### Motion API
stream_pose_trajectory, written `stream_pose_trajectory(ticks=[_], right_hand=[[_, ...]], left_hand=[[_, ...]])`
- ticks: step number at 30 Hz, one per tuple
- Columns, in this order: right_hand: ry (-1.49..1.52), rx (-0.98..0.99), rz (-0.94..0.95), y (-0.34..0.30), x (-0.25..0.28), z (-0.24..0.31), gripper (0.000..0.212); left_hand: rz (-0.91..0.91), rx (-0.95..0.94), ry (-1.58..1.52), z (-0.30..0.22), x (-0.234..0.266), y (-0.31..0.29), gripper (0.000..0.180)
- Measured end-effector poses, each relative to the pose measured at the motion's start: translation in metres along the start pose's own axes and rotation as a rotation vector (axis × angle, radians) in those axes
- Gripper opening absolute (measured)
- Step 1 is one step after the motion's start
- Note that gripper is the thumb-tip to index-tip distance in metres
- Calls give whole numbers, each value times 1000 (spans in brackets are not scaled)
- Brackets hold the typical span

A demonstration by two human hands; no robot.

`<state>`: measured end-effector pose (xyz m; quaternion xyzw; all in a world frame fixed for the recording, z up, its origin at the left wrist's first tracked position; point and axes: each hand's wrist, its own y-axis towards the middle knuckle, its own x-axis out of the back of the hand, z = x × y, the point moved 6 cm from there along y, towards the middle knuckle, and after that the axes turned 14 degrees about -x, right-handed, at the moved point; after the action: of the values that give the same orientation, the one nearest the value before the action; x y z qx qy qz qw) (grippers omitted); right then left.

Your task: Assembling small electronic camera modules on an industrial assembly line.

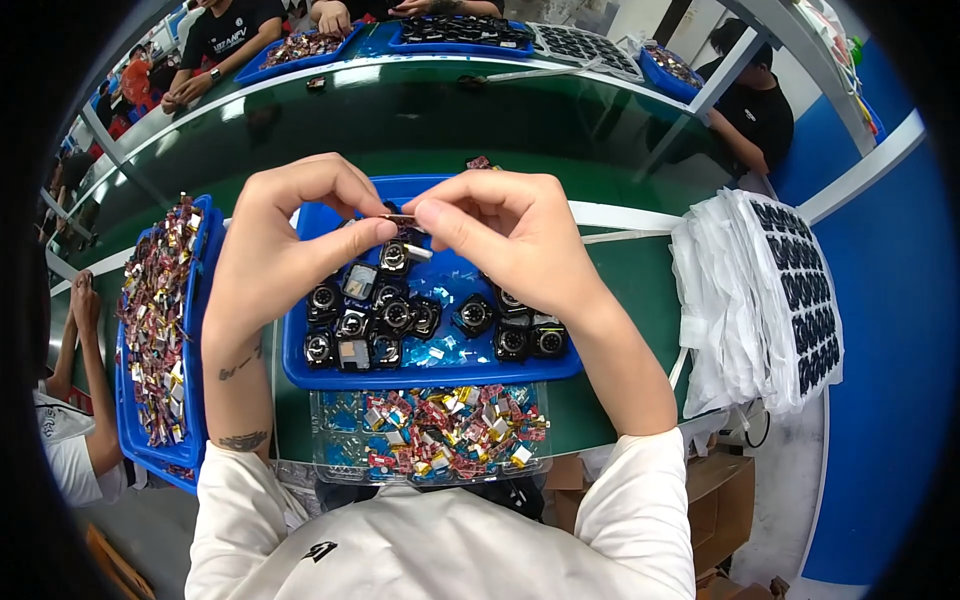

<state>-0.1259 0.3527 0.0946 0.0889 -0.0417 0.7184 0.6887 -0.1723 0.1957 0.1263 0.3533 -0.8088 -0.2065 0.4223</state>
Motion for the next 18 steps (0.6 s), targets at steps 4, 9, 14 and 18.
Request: stream_pose_trajectory(ticks=[4, 9, 14, 18], right_hand=[[56, 123, -48, 1, 3, -1, 16], [-286, 224, -276, -3, 5, 4, 15], [-246, 284, -223, -5, 4, 7, 15], [-30, 155, -131, -2, 5, 6, 15]], left_hand=[[-53, 80, -84, 2, -3, -1, 10], [-79, 110, -82, 5, -6, -2, 11], [-3, 31, -10, 6, -16, -1, 13], [4, 69, 29, 3, -10, 0, 14]])
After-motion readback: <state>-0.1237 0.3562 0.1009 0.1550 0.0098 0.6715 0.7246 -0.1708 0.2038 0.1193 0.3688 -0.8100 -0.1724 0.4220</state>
